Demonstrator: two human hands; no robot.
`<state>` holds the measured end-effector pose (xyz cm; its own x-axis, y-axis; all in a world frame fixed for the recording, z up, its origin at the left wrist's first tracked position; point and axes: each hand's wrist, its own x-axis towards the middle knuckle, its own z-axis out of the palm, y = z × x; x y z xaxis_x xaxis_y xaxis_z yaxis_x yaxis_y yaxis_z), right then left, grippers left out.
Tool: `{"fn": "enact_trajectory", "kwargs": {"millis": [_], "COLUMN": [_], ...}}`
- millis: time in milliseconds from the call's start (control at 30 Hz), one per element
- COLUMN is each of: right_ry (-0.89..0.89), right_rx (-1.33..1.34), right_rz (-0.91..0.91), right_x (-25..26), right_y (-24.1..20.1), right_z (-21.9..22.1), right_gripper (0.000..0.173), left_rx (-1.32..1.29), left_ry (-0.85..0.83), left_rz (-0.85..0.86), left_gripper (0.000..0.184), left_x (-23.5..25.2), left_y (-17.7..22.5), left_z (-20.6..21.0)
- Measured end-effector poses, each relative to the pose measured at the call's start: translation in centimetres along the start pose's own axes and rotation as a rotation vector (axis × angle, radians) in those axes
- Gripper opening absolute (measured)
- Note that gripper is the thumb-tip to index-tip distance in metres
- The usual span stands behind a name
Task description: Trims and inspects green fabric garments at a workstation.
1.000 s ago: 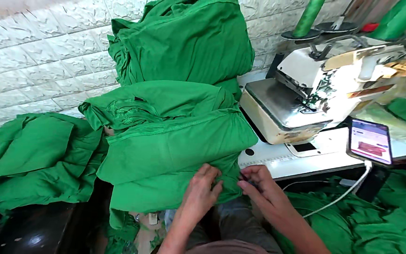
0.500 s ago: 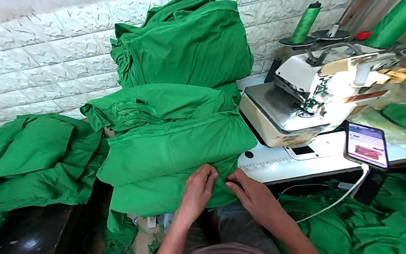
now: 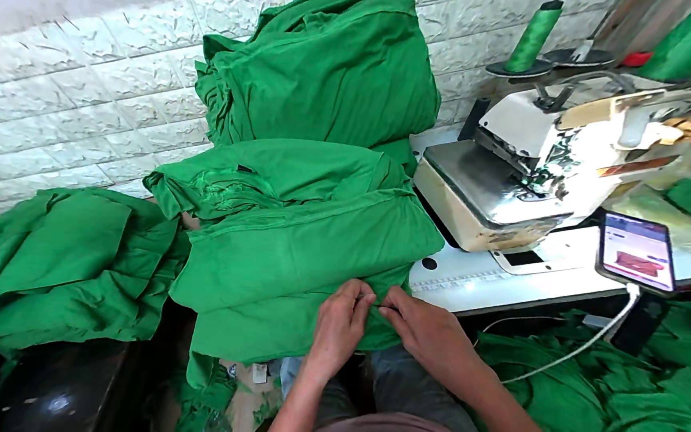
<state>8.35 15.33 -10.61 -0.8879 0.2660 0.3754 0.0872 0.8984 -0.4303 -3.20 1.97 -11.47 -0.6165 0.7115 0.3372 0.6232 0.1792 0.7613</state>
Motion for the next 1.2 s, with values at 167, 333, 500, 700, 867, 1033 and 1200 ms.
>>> {"fn": "enact_trajectory", "kwargs": {"millis": [167,333,500,700,867,1033,1200], "right_ry": [-0.031,0.16,0.33,0.406,0.345,0.271,0.35], "right_rx": [0.15,0.34,0.231,0.332,0.299,0.263,0.274], "right_rz": [0.064,0.176,0.126,-0.001,0.053,0.14,0.003], "right_x": [-0.5,-2.5,-3.9,-3.9,-3.6,-3.4,-3.4], "right_y": [1.0,3.0,3.4,3.1,3.6,2.8,1.2], "right_z": [-0.2,0.3,2.4,2.0,0.1,-0.9,-0.8], "right_gripper": [0.022,0.045,0.039,0.014,0.013,0.047,0.033], "left_rx": [-0.128,0.184,0.027,0.322,-0.079,-0.453,-0.515], "left_ry": [0.043,-0.355,-0.412,-0.024,-0.201,-0.161,-0.125], "left_rz": [0.065,-0.046,0.05,0.223,0.107,-0.108,-0.167], "left_gripper": [0.018,0.017,0.023,0.032,0.021,0.026,0.032], "left_x": [-1.7,-5.8,-5.5,-0.3,0.4,0.1,0.2], "left_y": [0.3,1.5,2.2,1.6,2.2,2.4,2.4], "left_z": [-1.2,-4.2,-4.0,-1.0,-1.3,-1.1,-1.1]}}
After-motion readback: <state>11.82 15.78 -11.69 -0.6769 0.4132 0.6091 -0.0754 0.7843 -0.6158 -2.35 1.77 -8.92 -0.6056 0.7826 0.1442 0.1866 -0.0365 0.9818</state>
